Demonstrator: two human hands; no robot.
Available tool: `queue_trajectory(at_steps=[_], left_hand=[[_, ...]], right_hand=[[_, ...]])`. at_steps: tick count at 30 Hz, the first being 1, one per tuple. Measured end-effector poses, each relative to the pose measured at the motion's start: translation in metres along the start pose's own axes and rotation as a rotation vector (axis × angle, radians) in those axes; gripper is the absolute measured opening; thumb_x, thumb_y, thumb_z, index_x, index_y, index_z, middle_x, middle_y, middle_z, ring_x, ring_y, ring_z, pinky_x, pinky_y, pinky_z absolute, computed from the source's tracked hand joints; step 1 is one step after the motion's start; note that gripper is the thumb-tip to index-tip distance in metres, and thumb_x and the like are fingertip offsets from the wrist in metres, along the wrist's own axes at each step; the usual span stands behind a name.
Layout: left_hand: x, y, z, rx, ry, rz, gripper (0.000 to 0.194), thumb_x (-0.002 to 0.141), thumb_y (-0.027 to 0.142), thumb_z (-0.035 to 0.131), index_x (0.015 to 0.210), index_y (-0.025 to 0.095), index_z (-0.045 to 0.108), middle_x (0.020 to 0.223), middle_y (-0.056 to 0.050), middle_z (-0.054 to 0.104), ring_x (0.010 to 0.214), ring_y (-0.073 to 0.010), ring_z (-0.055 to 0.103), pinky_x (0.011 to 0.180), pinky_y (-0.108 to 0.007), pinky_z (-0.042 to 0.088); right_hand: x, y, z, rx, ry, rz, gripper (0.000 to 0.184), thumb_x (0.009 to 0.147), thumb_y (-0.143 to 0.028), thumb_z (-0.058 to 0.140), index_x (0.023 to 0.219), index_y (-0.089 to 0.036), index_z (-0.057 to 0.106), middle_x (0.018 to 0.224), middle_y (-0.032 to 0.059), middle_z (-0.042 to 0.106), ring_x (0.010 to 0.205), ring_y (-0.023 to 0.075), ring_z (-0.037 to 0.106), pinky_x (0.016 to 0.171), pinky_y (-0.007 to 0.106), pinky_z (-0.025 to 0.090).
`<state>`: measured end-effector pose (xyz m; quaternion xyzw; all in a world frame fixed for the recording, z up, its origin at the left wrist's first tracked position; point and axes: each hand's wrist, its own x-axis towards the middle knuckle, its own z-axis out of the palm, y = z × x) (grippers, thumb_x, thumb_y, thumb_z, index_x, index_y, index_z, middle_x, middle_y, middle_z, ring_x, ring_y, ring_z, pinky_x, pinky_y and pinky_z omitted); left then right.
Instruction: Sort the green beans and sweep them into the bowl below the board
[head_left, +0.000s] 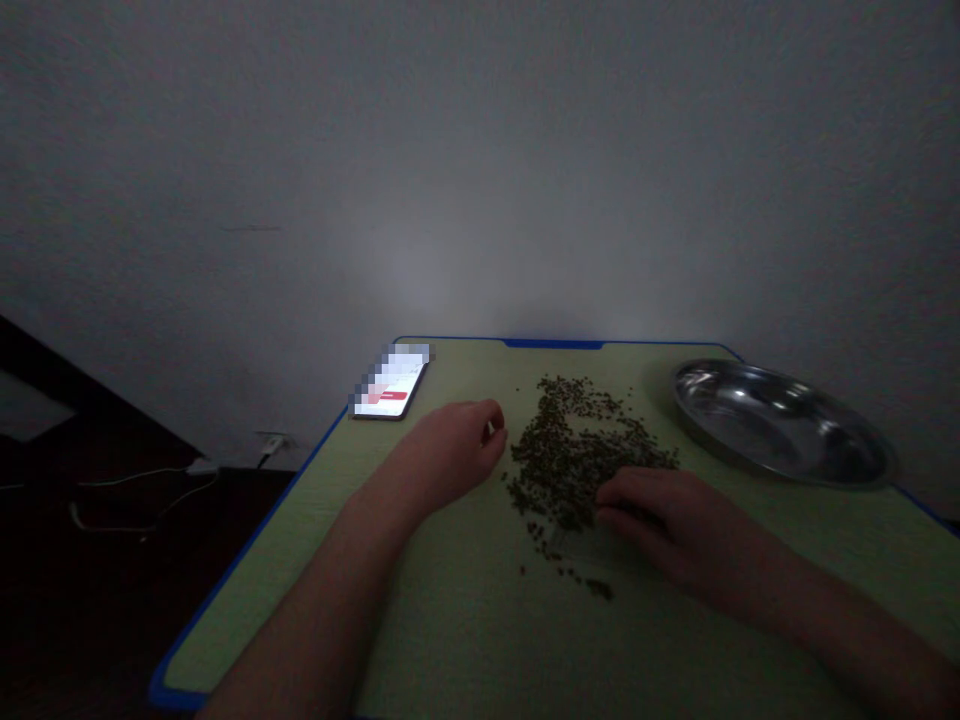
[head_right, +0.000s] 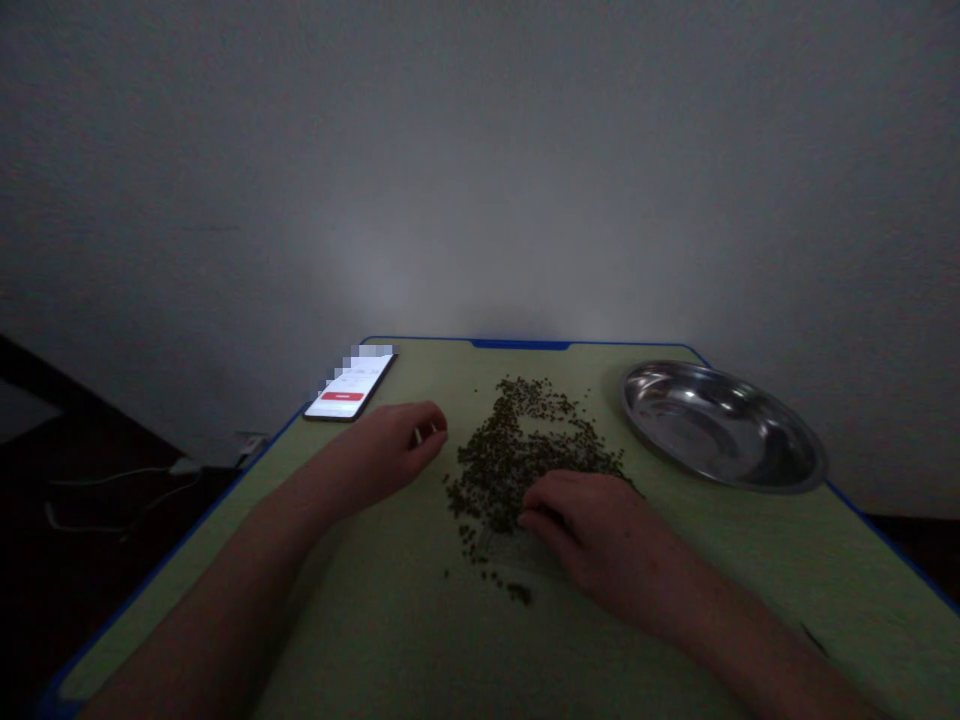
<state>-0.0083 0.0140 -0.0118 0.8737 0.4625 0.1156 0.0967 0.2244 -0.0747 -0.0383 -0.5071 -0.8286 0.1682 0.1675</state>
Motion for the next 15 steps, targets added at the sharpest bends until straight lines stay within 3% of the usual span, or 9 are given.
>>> queue_trajectory(at_steps=[15], left_hand=[[0.0007, 0.0004, -0.0011, 0.003, -0.014, -0.011, 0.023, 0.087, 0.031, 0.043, 0.089, 0.019, 0.062, 0.082, -0.006, 0.068, 0.066, -0.0158, 0.057, 0.058, -0.028, 0.039]], right_hand=[[0.0005, 0.0025, 0.0018, -0.046, 0.083, 0.032, 0.019, 0.092, -0.024, 0.045, 0.086, -0.021, 0.063, 0.083, 0.0035, 0.068, 0.075, 0.0172, 0.062, 0.068, 0.03, 0.043]])
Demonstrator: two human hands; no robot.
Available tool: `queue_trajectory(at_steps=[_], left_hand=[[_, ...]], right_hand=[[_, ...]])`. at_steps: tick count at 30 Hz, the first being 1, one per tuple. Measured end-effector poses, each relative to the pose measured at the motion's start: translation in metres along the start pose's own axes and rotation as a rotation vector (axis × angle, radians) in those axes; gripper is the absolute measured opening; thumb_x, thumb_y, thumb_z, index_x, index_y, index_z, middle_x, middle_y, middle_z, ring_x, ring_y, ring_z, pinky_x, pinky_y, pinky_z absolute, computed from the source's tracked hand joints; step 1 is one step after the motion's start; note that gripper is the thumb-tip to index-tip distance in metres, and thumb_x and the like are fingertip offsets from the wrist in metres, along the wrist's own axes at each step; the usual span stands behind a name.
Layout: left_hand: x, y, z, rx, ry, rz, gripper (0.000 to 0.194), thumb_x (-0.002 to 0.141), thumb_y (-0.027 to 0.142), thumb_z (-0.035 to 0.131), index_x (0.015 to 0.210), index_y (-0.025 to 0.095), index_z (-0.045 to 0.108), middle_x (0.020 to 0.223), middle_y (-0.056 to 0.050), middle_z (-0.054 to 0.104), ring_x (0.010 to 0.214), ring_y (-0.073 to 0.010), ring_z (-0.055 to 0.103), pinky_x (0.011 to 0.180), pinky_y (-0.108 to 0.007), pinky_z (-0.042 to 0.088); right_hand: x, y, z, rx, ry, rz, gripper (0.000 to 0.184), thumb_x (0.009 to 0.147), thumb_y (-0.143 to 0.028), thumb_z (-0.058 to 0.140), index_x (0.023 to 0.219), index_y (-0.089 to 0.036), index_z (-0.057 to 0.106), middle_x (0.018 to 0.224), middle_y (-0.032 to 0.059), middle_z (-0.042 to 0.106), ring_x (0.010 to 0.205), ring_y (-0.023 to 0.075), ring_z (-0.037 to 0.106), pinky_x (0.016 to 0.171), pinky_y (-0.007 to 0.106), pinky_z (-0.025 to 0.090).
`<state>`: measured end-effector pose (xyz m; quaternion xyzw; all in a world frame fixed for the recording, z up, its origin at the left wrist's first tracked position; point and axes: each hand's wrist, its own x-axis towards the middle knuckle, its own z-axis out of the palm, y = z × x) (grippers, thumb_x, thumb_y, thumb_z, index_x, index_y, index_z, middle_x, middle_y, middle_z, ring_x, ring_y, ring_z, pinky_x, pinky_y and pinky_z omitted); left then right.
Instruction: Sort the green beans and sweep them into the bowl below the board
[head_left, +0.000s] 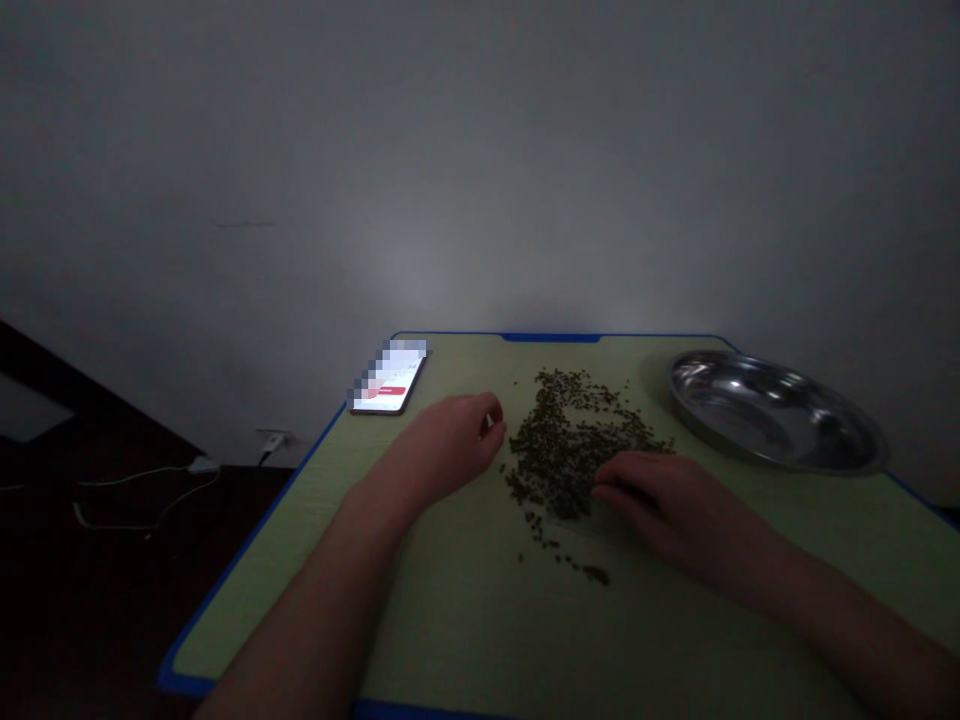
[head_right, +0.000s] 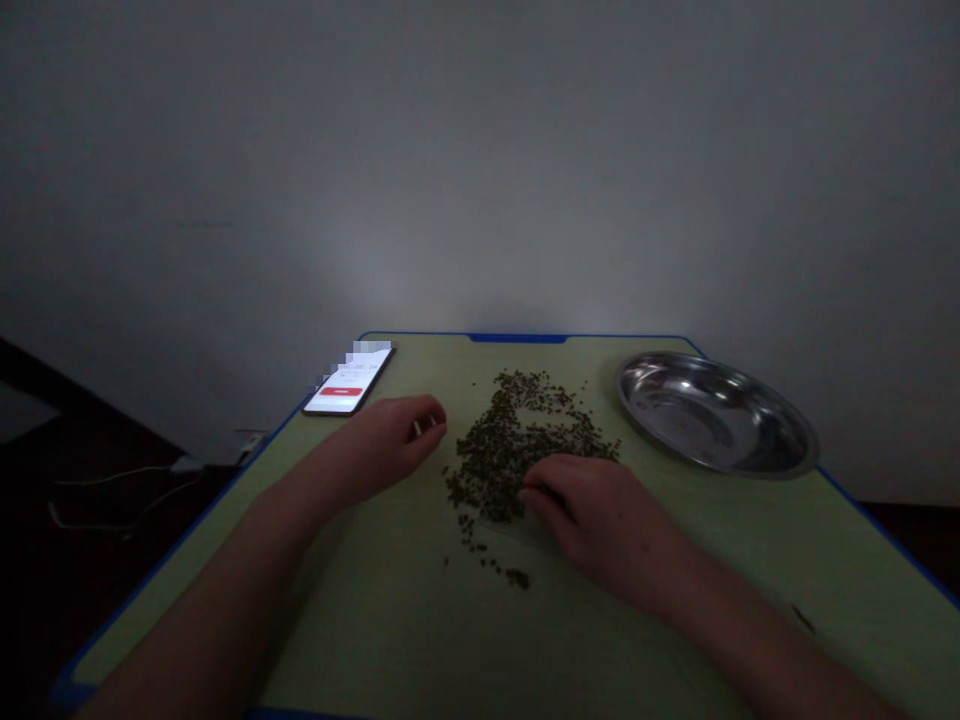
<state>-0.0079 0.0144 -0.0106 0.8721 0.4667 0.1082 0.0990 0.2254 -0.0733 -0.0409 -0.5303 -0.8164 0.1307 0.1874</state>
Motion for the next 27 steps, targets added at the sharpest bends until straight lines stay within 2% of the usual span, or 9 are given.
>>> queue_trajectory(at_steps=[19, 27], left_hand=[[0.0012, -0.0002, 0.0016, 0.014, -0.003, 0.011, 0.022, 0.087, 0.031, 0.043, 0.09, 0.018, 0.062, 0.082, -0.006, 0.068, 0.068, -0.0159, 0.058, 0.06, -0.027, 0.04], [0.0014, 0.0005, 0.0001, 0.003, -0.011, 0.004, 0.023, 0.087, 0.031, 0.043, 0.09, 0.019, 0.062, 0.083, -0.007, 0.068, 0.068, -0.0159, 0.058, 0.06, -0.028, 0.04]], right_hand=[[0.0001, -0.002, 0.0021, 0.056, -0.084, -0.013, 0.021, 0.093, -0.025, 0.045, 0.083, -0.019, 0.062, 0.077, 0.0018, 0.065, 0.07, 0.016, 0.058, 0.065, 0.029, 0.04], [0.0019, -0.0009, 0.0033, 0.001, -0.041, 0.023, 0.018, 0.09, -0.025, 0.048, 0.083, -0.019, 0.063, 0.076, 0.0019, 0.067, 0.067, 0.0164, 0.059, 0.062, 0.028, 0.039]])
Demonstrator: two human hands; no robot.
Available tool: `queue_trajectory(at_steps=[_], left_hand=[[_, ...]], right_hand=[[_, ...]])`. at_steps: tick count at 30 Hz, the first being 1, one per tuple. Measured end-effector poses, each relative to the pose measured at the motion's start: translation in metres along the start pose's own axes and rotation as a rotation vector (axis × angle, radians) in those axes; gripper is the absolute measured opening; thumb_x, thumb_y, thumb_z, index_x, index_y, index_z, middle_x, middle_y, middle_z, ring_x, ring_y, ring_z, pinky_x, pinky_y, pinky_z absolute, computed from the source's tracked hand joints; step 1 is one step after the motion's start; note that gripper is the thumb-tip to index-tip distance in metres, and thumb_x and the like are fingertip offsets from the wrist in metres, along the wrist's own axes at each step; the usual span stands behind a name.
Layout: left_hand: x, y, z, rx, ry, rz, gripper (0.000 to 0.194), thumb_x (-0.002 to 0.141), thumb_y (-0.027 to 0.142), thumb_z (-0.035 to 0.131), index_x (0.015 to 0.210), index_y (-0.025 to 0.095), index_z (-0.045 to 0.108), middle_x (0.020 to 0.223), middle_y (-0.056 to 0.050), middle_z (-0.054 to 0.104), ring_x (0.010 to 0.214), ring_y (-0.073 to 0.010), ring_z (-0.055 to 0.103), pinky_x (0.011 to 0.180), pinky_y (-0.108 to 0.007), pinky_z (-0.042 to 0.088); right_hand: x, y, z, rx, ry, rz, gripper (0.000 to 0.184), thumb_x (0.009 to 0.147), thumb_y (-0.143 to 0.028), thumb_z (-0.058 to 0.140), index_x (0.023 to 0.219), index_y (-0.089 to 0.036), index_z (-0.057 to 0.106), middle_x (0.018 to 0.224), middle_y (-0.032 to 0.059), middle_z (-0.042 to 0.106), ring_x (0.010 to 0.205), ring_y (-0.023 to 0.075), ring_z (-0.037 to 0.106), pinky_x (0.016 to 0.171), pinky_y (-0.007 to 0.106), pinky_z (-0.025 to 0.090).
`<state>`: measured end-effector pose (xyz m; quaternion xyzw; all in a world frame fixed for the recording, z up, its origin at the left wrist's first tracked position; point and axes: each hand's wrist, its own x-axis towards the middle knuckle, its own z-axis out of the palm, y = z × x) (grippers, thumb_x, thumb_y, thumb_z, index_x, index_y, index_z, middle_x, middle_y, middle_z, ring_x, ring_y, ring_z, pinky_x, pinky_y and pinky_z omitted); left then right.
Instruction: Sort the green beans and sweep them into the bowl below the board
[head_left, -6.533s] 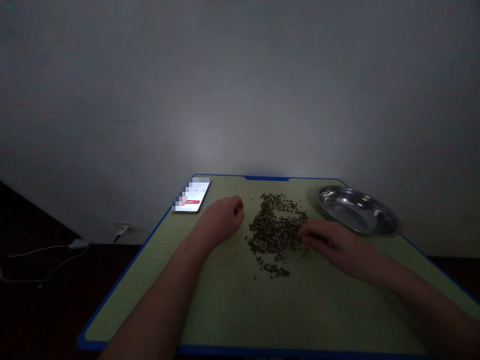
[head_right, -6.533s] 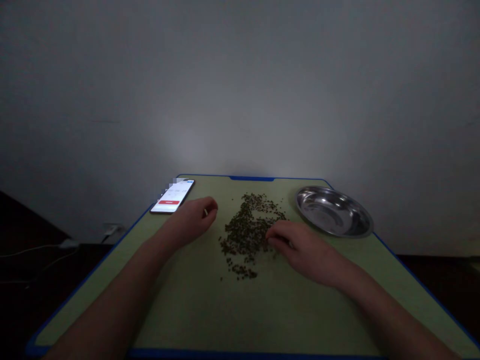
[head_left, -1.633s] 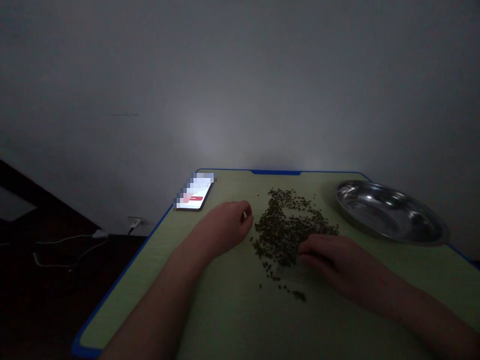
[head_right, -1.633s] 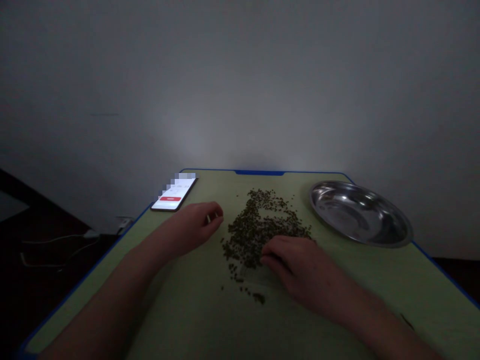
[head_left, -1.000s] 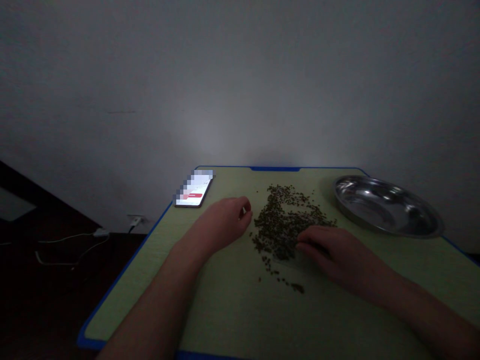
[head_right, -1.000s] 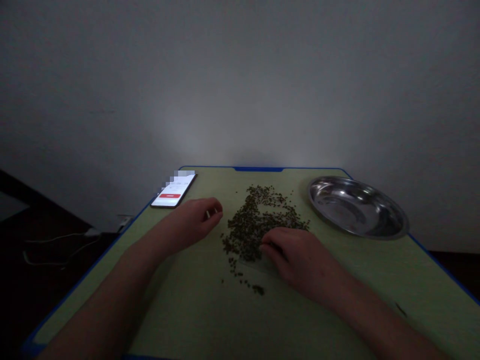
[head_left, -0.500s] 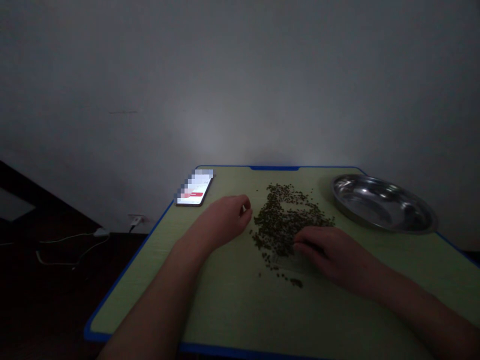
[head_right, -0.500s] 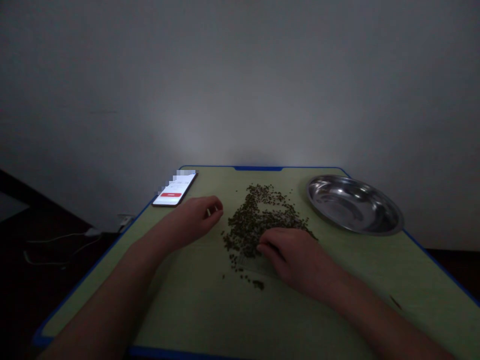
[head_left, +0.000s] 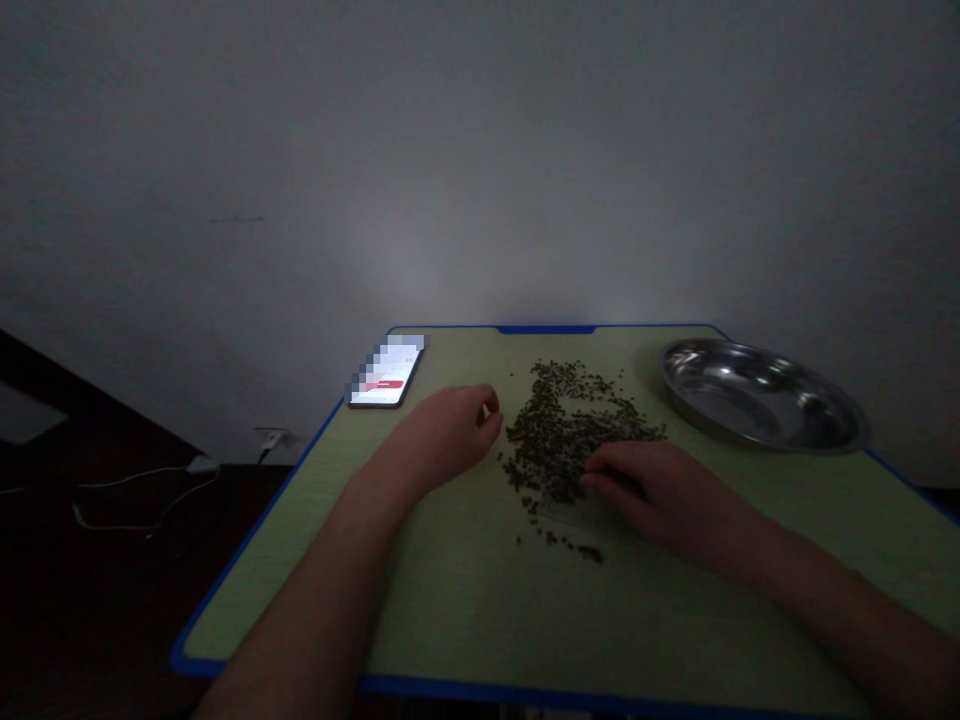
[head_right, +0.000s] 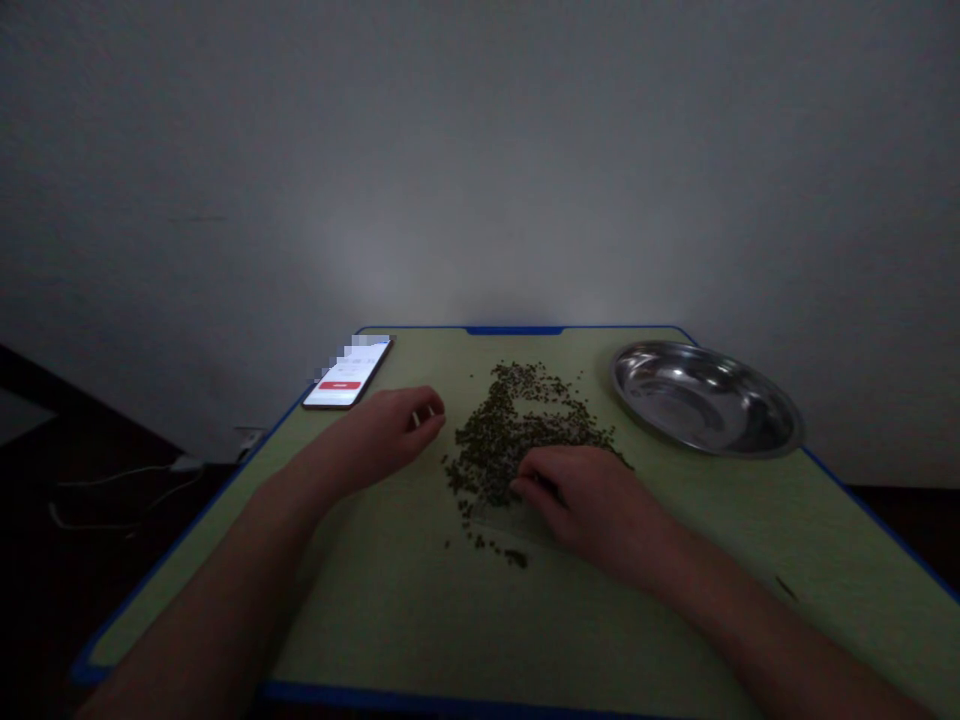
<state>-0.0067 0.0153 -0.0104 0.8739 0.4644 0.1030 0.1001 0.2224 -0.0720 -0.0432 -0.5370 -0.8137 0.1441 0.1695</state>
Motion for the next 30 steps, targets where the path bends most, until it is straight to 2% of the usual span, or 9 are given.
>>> queue_trajectory(at_steps=[10, 17, 23, 30], left_hand=[[0.0, -0.002, 0.0, -0.021, 0.004, -0.015, 0.023, 0.086, 0.03, 0.044, 0.09, 0.018, 0.063, 0.081, -0.006, 0.068, 0.066, -0.0157, 0.058, 0.06, -0.028, 0.04], [0.004, -0.009, 0.005, -0.031, 0.015, -0.02, 0.024, 0.086, 0.03, 0.044, 0.089, 0.018, 0.064, 0.083, -0.008, 0.069, 0.068, -0.0166, 0.059, 0.062, -0.029, 0.042], [0.004, -0.011, 0.007, -0.022, 0.027, -0.003, 0.023, 0.086, 0.03, 0.044, 0.089, 0.018, 0.064, 0.083, -0.007, 0.069, 0.069, -0.0165, 0.059, 0.062, -0.029, 0.042], [0.004, -0.01, 0.008, -0.014, 0.021, 0.001, 0.023, 0.086, 0.03, 0.044, 0.09, 0.018, 0.064, 0.083, -0.007, 0.069, 0.069, -0.0166, 0.059, 0.063, -0.029, 0.042]], right_hand=[[0.001, 0.009, 0.001, -0.047, 0.105, 0.012, 0.02, 0.091, -0.027, 0.046, 0.084, -0.019, 0.063, 0.077, 0.0037, 0.068, 0.068, 0.018, 0.059, 0.062, 0.03, 0.038], [0.004, 0.009, -0.001, 0.091, 0.074, -0.079, 0.021, 0.092, -0.028, 0.046, 0.081, -0.018, 0.061, 0.071, 0.0019, 0.063, 0.063, 0.0149, 0.055, 0.059, 0.027, 0.038], [0.008, 0.007, 0.001, 0.072, 0.091, -0.126, 0.021, 0.092, -0.027, 0.046, 0.084, -0.018, 0.062, 0.077, 0.0039, 0.066, 0.069, 0.0168, 0.059, 0.065, 0.029, 0.041], [0.009, 0.003, 0.001, 0.008, 0.07, -0.118, 0.021, 0.093, -0.027, 0.046, 0.086, -0.018, 0.063, 0.079, 0.0044, 0.067, 0.071, 0.0176, 0.06, 0.066, 0.03, 0.042]])
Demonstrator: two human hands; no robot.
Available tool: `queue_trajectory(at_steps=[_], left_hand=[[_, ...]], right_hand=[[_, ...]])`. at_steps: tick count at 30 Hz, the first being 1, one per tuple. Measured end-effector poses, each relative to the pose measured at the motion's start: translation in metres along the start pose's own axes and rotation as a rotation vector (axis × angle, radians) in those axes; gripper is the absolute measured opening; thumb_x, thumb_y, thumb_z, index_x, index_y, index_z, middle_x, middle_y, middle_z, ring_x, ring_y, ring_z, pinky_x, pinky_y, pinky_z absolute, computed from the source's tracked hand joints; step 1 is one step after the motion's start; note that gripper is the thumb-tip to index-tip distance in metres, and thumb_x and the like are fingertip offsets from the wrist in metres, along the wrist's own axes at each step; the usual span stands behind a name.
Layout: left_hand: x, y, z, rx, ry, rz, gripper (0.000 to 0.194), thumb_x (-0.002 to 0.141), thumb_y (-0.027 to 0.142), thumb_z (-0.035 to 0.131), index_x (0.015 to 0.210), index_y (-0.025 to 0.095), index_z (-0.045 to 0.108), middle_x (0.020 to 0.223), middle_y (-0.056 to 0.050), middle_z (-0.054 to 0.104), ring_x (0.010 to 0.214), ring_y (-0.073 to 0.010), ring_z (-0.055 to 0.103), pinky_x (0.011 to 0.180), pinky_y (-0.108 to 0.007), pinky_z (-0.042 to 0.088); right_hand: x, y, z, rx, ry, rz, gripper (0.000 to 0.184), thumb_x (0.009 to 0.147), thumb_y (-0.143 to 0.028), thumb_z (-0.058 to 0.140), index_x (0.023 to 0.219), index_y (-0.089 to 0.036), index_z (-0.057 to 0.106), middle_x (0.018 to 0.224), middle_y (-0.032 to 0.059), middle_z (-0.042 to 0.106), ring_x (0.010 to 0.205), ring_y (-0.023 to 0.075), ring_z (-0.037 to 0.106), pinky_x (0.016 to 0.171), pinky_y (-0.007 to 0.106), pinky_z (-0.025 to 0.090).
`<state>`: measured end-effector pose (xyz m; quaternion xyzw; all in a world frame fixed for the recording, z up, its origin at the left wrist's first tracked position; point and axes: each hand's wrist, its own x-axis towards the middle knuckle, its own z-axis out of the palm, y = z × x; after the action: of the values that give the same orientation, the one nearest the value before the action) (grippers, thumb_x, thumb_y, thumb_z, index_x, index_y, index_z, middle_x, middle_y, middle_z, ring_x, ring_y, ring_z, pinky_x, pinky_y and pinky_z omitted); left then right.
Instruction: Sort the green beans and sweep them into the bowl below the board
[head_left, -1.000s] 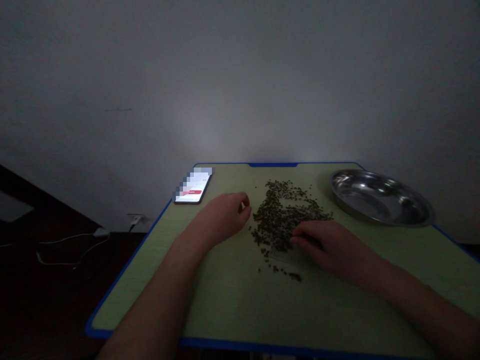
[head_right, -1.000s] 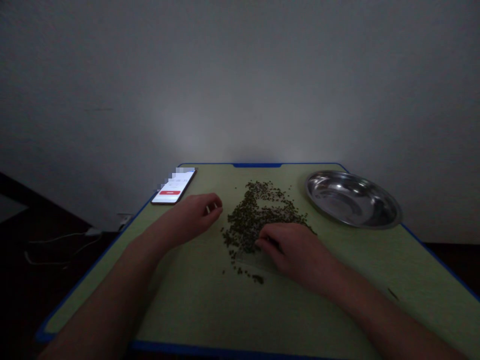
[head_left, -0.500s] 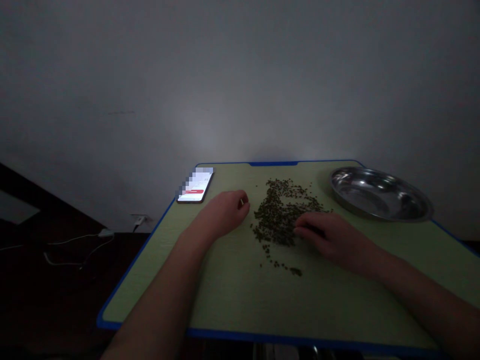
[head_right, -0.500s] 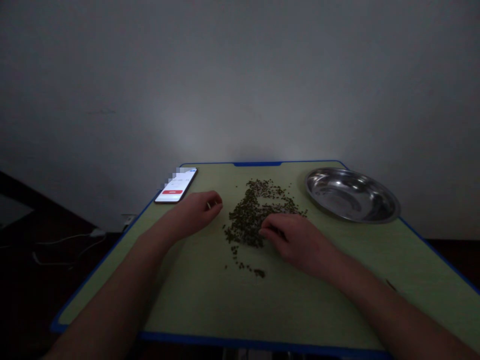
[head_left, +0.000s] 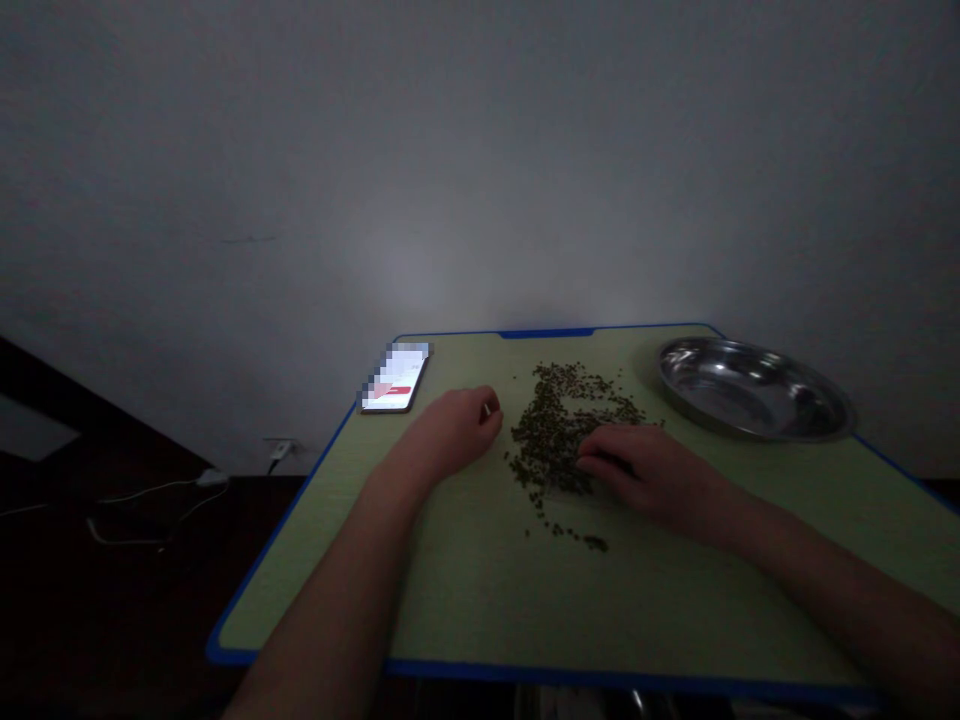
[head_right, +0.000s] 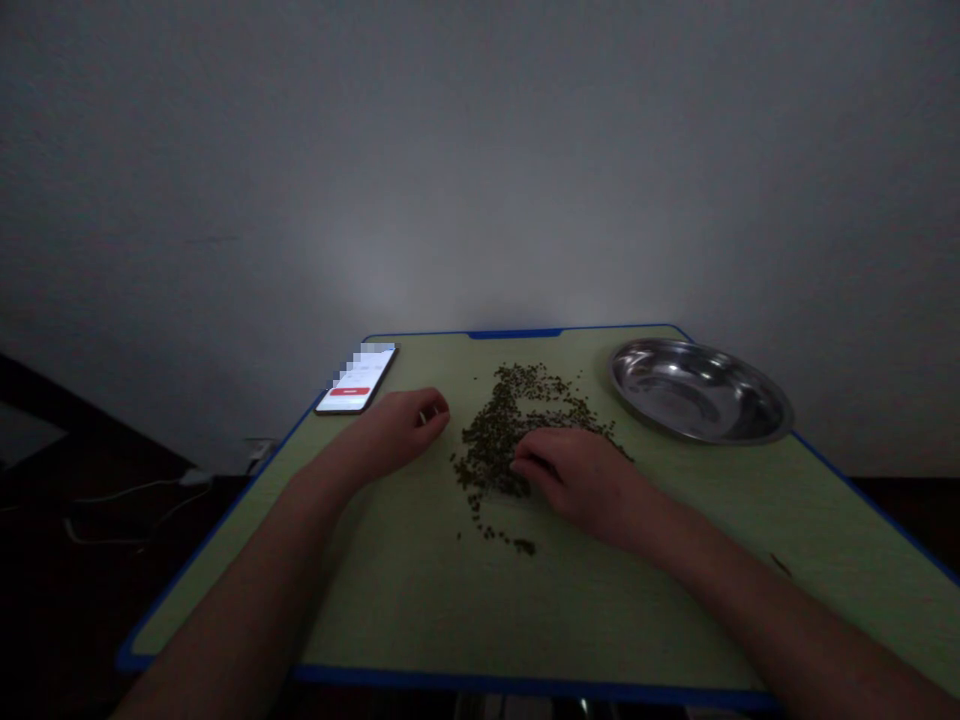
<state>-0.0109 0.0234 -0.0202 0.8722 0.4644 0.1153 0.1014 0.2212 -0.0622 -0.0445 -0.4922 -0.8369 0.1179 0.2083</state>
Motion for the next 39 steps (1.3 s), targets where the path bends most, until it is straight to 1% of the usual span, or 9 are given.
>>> queue_trajectory(at_steps=[4, 7, 10, 14, 18, 22, 29, 39], left_hand=[[-0.001, 0.0003, -0.0009, 0.003, 0.002, 0.001, 0.023, 0.086, 0.03, 0.044, 0.09, 0.018, 0.063, 0.082, -0.007, 0.069, 0.068, -0.0162, 0.059, 0.062, -0.029, 0.042], [-0.0017, 0.0015, -0.0019, 0.007, 0.005, 0.012, 0.024, 0.087, 0.031, 0.043, 0.089, 0.018, 0.063, 0.082, -0.007, 0.069, 0.068, -0.0164, 0.06, 0.061, -0.028, 0.043], [-0.0018, 0.0027, -0.0022, 0.009, -0.002, 0.008, 0.024, 0.087, 0.031, 0.043, 0.09, 0.018, 0.063, 0.082, -0.007, 0.069, 0.069, -0.0167, 0.06, 0.062, -0.029, 0.043], [-0.0016, 0.0029, -0.0018, 0.011, -0.009, 0.005, 0.024, 0.087, 0.031, 0.043, 0.09, 0.018, 0.063, 0.084, -0.008, 0.069, 0.069, -0.0169, 0.06, 0.063, -0.029, 0.043], [-0.0014, 0.0014, -0.0009, 0.003, -0.016, 0.015, 0.025, 0.088, 0.031, 0.043, 0.091, 0.017, 0.063, 0.083, -0.008, 0.069, 0.069, -0.0169, 0.06, 0.063, -0.029, 0.043], [-0.0015, 0.0005, 0.0001, 0.0, -0.012, 0.019, 0.025, 0.087, 0.031, 0.043, 0.091, 0.018, 0.063, 0.084, -0.008, 0.069, 0.069, -0.0167, 0.06, 0.063, -0.029, 0.043], [-0.0013, 0.0012, -0.0002, -0.001, -0.018, 0.019, 0.024, 0.087, 0.031, 0.043, 0.091, 0.018, 0.063, 0.084, -0.007, 0.069, 0.069, -0.0165, 0.06, 0.062, -0.029, 0.043], [-0.0022, 0.0027, -0.0016, -0.002, -0.019, 0.01, 0.024, 0.087, 0.031, 0.043, 0.091, 0.018, 0.063, 0.084, -0.007, 0.069, 0.07, -0.0166, 0.06, 0.063, -0.029, 0.043]], right_hand=[[-0.0001, -0.0012, 0.001, 0.004, -0.011, -0.015, 0.02, 0.093, -0.026, 0.046, 0.086, -0.018, 0.063, 0.079, 0.0044, 0.067, 0.07, 0.0165, 0.06, 0.065, 0.028, 0.042], [0.001, -0.0022, 0.0031, -0.012, -0.002, -0.023, 0.019, 0.093, -0.026, 0.047, 0.088, -0.018, 0.063, 0.081, 0.0048, 0.068, 0.072, 0.0172, 0.061, 0.068, 0.03, 0.044], [0.003, -0.0027, 0.0058, -0.035, 0.018, -0.023, 0.02, 0.093, -0.027, 0.047, 0.088, -0.018, 0.064, 0.08, 0.0044, 0.068, 0.071, 0.0172, 0.061, 0.066, 0.029, 0.043], [0.0044, -0.0022, 0.0072, -0.067, 0.051, -0.016, 0.021, 0.093, -0.028, 0.047, 0.087, -0.018, 0.064, 0.081, 0.0048, 0.069, 0.071, 0.0177, 0.062, 0.065, 0.03, 0.043], [0.0023, -0.0006, 0.005, -0.09, 0.045, 0.012, 0.02, 0.093, -0.027, 0.048, 0.088, -0.018, 0.064, 0.081, 0.0048, 0.069, 0.07, 0.0179, 0.062, 0.065, 0.03, 0.043], [0.0006, 0.0013, 0.0044, -0.092, 0.042, 0.009, 0.019, 0.093, -0.027, 0.048, 0.09, -0.018, 0.064, 0.083, 0.0052, 0.07, 0.072, 0.0184, 0.062, 0.067, 0.031, 0.044], [0.0047, -0.0017, 0.0075, -0.072, 0.081, -0.016, 0.019, 0.092, -0.027, 0.048, 0.088, -0.019, 0.064, 0.082, 0.0047, 0.07, 0.072, 0.0181, 0.063, 0.065, 0.03, 0.043], [0.0095, -0.0059, 0.005, -0.039, 0.033, -0.081, 0.02, 0.094, -0.028, 0.047, 0.089, -0.02, 0.065, 0.083, 0.0039, 0.068, 0.073, 0.0163, 0.061, 0.067, 0.029, 0.042]])
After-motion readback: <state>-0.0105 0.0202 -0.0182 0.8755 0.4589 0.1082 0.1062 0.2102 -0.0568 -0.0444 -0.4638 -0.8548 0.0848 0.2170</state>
